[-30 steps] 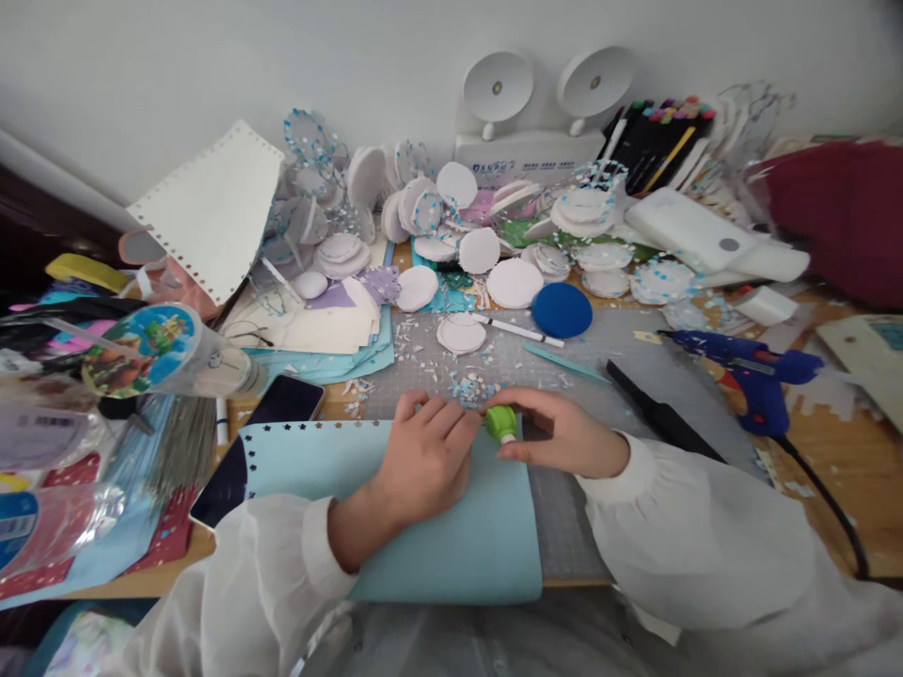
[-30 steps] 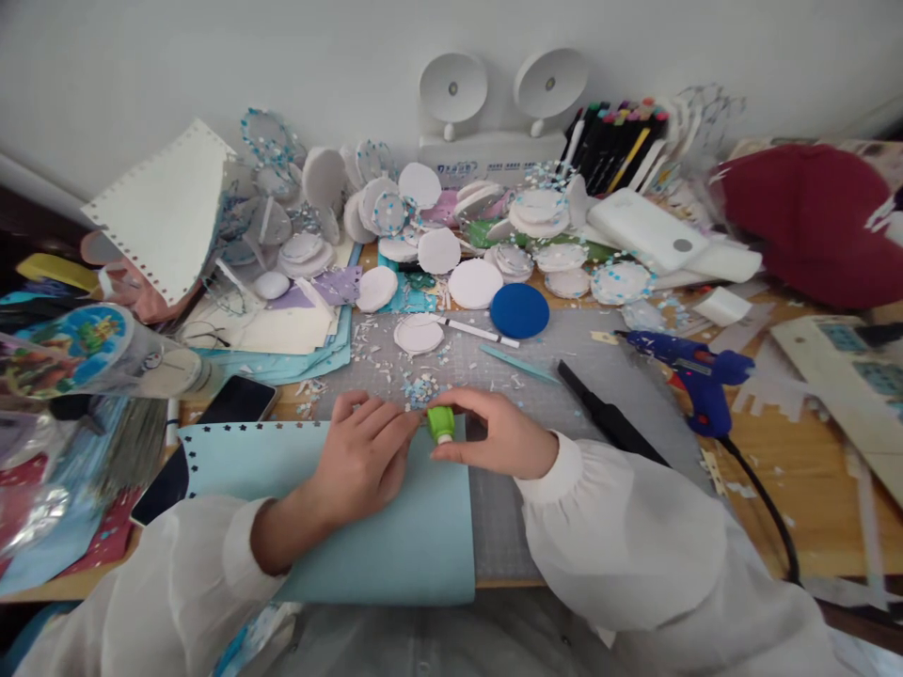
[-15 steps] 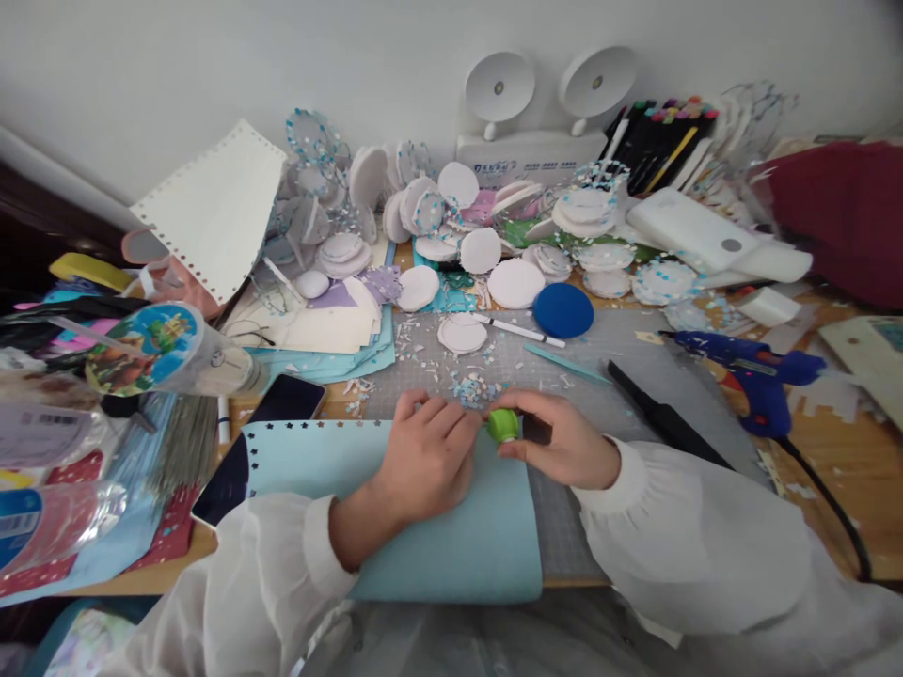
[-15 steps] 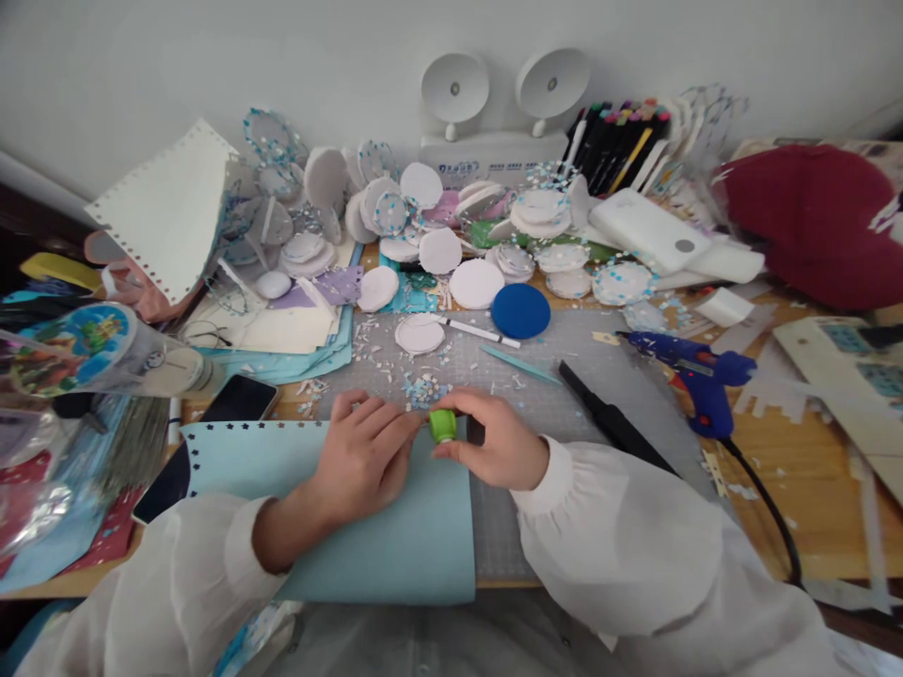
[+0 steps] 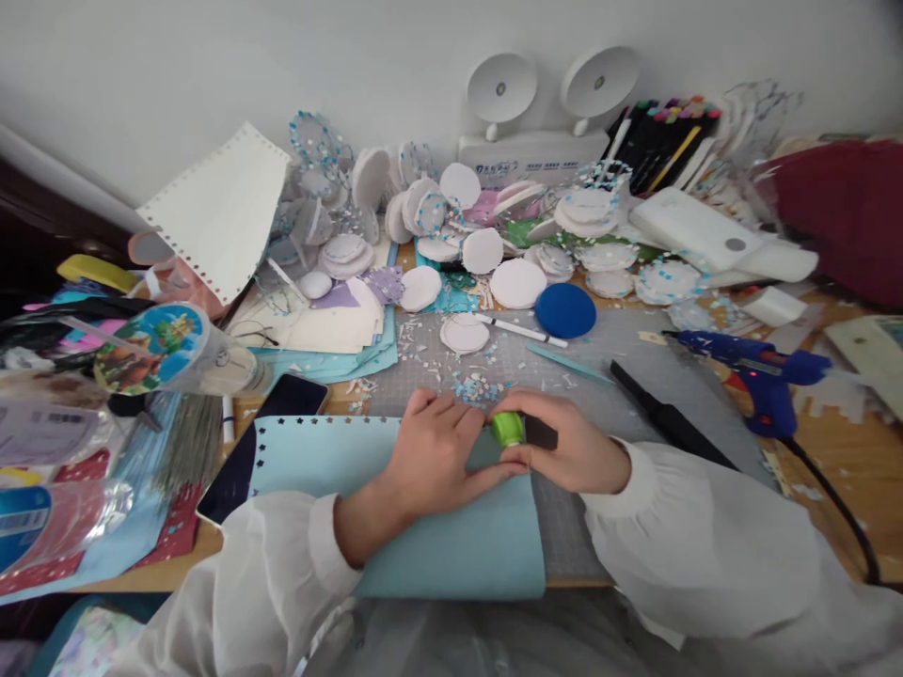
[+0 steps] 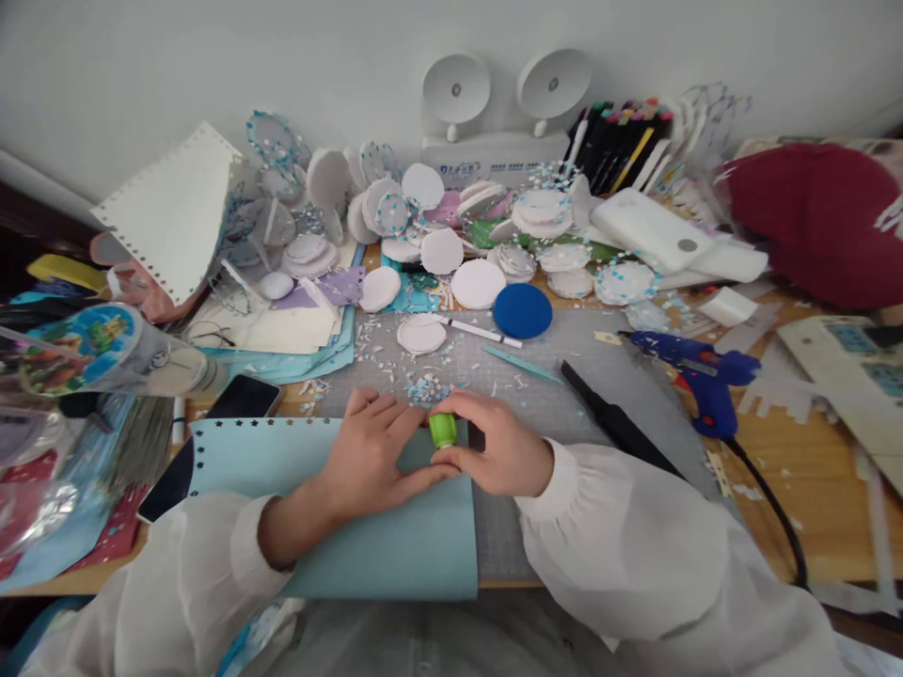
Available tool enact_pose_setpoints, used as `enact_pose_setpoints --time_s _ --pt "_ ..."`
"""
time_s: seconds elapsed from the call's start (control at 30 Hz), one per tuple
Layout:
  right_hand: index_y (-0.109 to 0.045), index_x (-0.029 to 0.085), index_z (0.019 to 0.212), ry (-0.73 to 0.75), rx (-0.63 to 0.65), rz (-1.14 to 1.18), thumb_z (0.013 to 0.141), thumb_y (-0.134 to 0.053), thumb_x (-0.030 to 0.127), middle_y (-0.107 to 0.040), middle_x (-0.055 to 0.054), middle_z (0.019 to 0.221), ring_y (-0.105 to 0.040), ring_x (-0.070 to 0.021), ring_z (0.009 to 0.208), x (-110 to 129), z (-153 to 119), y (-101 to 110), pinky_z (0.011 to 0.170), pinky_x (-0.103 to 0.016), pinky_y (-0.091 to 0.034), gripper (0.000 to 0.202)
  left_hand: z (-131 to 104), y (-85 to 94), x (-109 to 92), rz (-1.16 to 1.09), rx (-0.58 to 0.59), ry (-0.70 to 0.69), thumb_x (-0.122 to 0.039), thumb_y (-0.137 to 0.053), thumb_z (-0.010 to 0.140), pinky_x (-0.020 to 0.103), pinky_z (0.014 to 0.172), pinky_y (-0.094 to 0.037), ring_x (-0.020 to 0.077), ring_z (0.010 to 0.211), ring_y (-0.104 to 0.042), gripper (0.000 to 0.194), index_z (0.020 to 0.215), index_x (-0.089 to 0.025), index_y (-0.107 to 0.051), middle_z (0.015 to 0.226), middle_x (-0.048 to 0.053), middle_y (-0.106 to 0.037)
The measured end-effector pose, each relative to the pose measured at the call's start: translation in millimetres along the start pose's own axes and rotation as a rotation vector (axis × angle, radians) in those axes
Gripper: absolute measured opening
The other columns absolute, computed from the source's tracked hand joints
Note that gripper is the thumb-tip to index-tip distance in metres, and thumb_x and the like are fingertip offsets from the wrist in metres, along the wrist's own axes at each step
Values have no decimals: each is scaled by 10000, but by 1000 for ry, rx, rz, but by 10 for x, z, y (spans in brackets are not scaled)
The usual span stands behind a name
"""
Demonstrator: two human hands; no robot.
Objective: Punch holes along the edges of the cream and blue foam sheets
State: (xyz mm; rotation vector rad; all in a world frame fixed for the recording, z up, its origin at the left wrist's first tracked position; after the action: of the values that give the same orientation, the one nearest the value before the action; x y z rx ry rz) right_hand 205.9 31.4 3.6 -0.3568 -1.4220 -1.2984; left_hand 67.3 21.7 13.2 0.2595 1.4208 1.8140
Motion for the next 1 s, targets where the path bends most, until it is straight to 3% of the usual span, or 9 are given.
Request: enact_pose_setpoints --time_s 0.33,0.6,1.0 --pt "-590 187 1045 6 39 -3 765 -712 292 -638 -72 971 -593 -207 913 -69 -7 66 823 -341 -472 324 -9 7 7 -3 12 -17 -638 -470 837 358 691 -301 191 667 -546 501 811 -154 -592 663 26 -610" --pt "-592 187 1022 2 42 9 761 -714 264 -622 -53 920 -585 -195 861 -56 10 44 784 -321 -469 299 3 18 -9 -6 -15 -13 -678 -485 803 359 698 -309 186 640 -555 542 768 -148 -589 623 15 -601" --pt "-588 172 987 20 65 -23 733 -735 210 -576 -35 846 -548 -183 795 -35 -4 32 734 -312 -448 295 14 -4 -10 -40 16 -7 -661 -513 790 372 716 -315 207 658 -585 562 962 -131 -592 669 21 -644"
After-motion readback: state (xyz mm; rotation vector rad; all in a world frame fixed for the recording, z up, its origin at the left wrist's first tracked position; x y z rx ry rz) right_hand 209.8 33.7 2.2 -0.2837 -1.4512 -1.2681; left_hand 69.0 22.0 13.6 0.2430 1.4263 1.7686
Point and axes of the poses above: each hand's wrist, its own z-axis towards the middle knuckle, its own y-axis out of the back of the hand, x = y × z, the point moved 5 cm from there along z, towards the middle knuckle
